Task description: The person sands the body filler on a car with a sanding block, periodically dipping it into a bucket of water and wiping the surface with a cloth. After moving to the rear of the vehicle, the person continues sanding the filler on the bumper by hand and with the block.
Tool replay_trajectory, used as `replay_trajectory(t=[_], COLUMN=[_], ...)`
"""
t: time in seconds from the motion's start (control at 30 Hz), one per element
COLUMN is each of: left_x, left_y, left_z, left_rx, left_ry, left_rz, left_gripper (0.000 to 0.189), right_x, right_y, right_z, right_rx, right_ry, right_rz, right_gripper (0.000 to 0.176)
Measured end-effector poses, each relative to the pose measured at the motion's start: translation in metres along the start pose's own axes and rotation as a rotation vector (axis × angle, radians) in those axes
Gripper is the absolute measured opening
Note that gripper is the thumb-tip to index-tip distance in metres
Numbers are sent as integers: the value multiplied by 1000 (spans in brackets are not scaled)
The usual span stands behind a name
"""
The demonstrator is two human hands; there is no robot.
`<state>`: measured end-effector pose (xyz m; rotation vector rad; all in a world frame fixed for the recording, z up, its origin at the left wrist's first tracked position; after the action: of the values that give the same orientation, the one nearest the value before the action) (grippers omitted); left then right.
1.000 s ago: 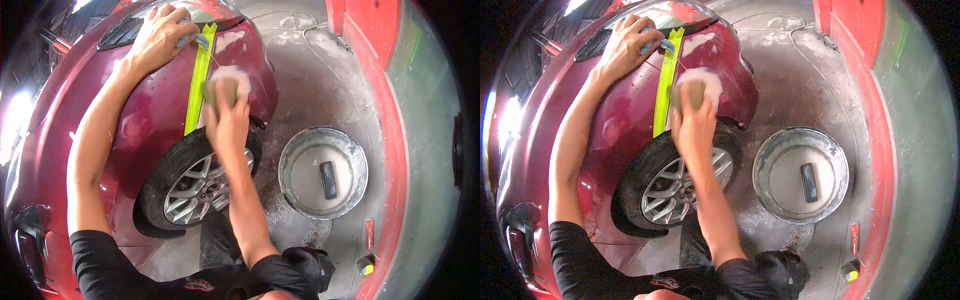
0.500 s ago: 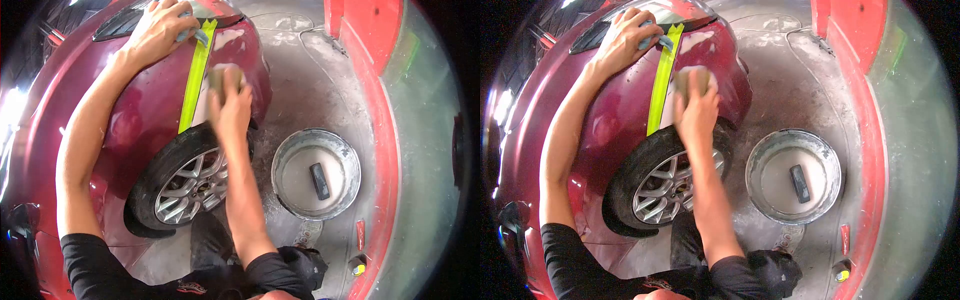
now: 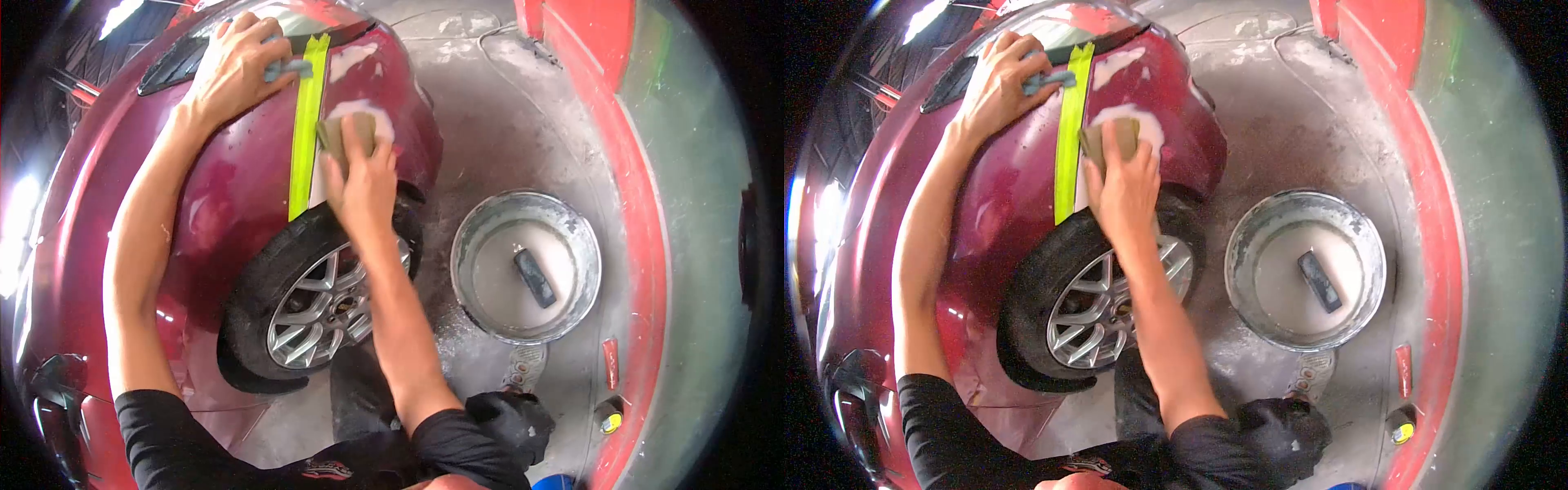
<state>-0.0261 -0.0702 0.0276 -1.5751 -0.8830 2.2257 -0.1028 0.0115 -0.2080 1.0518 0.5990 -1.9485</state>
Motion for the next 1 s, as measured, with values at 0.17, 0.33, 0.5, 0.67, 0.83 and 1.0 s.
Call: replay_trajectory(t=[0.17, 0.33, 0.5, 0.67, 0.83, 1.0], left_x=[1, 0, 1, 2, 3, 5], left_y=[0, 3, -2, -2, -1, 1], left_z=[0, 1, 4, 5, 5, 7], left_rx=[5, 29, 54, 22, 66, 35], left_ry=[11, 36, 37, 25, 55, 44], left_rz=[-7, -7, 4, 20, 31, 54], left_gripper=[27, 25, 24, 22, 20, 21], right_x=[21, -16, 17, -26, 17, -32], right_y=[2, 0, -2, -1, -1, 2], right_z=[55, -3, 59, -8, 59, 7], right_rx=[-5, -46, 39, -105, 20, -116], right_ry=[199, 109, 254, 203, 323, 246], right_rz=[-51, 12, -37, 29, -117, -62], right_gripper=[59, 65, 61, 70, 62, 73])
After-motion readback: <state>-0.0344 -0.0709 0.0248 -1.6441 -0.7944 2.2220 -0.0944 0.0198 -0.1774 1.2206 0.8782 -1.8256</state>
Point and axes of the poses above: each hand's wrist, its own z-axis towards the middle knuckle, its own y-axis out of the palm, x = y × z, the point moved 3 cm from there along z, towards the middle knuckle, and after that the axes turned 4 degrees about z, right-handed, at the moved point
